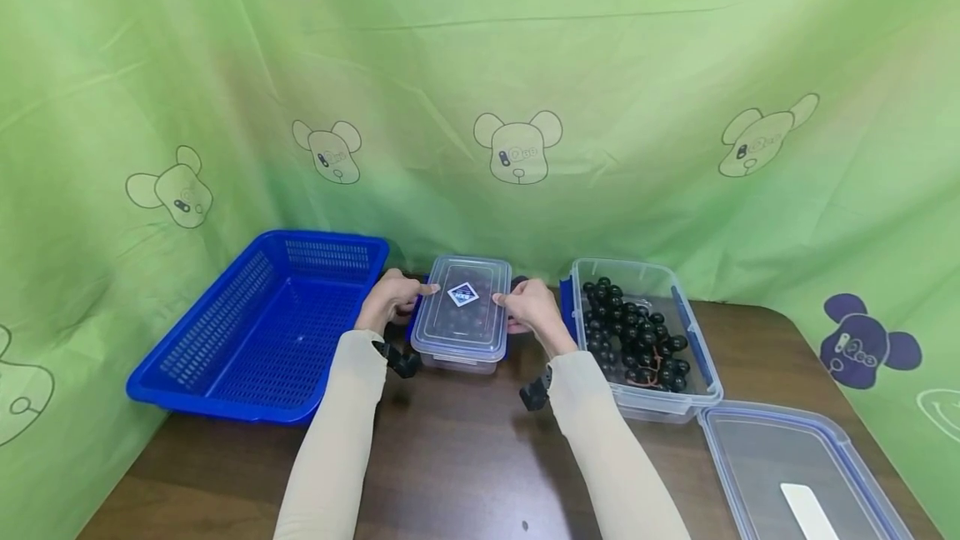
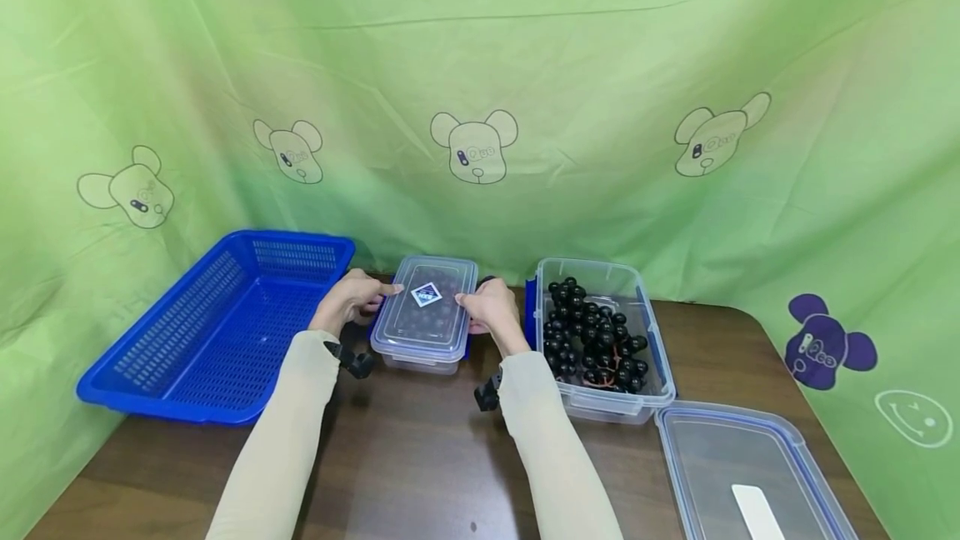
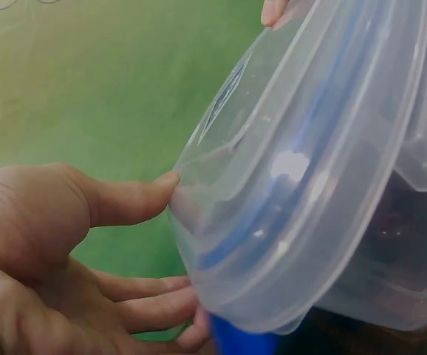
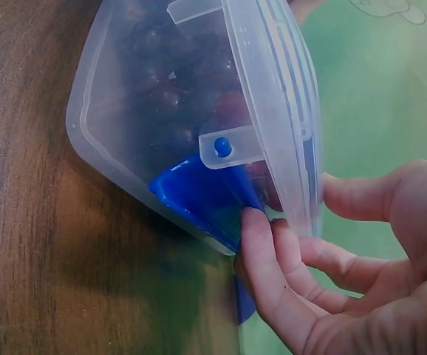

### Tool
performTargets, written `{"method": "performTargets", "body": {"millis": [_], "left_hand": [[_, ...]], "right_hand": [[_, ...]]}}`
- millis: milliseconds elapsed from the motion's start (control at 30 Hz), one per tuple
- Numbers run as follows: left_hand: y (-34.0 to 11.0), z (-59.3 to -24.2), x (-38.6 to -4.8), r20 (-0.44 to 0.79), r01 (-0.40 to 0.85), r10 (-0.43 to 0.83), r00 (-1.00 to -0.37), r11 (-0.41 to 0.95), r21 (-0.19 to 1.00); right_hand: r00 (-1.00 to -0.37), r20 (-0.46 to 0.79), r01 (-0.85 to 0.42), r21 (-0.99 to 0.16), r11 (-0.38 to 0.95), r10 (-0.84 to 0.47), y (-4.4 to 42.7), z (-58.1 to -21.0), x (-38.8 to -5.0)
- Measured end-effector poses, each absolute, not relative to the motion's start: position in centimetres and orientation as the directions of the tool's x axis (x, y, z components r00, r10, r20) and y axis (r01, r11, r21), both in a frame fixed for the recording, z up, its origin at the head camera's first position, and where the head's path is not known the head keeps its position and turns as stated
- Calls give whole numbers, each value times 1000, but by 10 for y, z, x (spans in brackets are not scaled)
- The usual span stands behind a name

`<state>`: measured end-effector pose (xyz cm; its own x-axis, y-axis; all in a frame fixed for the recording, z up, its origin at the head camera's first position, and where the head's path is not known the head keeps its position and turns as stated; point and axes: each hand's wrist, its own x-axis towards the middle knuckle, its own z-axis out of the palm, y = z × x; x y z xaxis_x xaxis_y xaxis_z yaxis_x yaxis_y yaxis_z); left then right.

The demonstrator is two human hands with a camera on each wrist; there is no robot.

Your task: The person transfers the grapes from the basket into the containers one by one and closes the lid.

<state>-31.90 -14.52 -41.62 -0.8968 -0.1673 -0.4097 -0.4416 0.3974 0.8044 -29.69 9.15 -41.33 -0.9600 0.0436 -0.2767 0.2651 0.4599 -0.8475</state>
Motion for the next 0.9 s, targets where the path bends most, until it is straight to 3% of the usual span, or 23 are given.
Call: {"method": "performTargets", "body": {"millis": [133, 400, 733, 900], "left_hand": [[-142, -416, -319, -368, -425, -212, -905, 446, 788], [-137, -416, -319, -334, -397, -222, -916, 392, 830], [-134, -413, -316, -219, -310, -229, -948, 520, 796], [-135, -412, -317, -247, -326, -217, -944, 519, 790]], "right_hand": [[-962, -270, 255, -852, 456, 34, 93, -414, -297], [-962, -270, 254, -860, 442, 27, 93, -414, -297], [-962, -273, 257, -854, 453, 33, 93, -414, -297], [-961, -273, 259, -853, 453, 35, 92, -414, -298]]}}
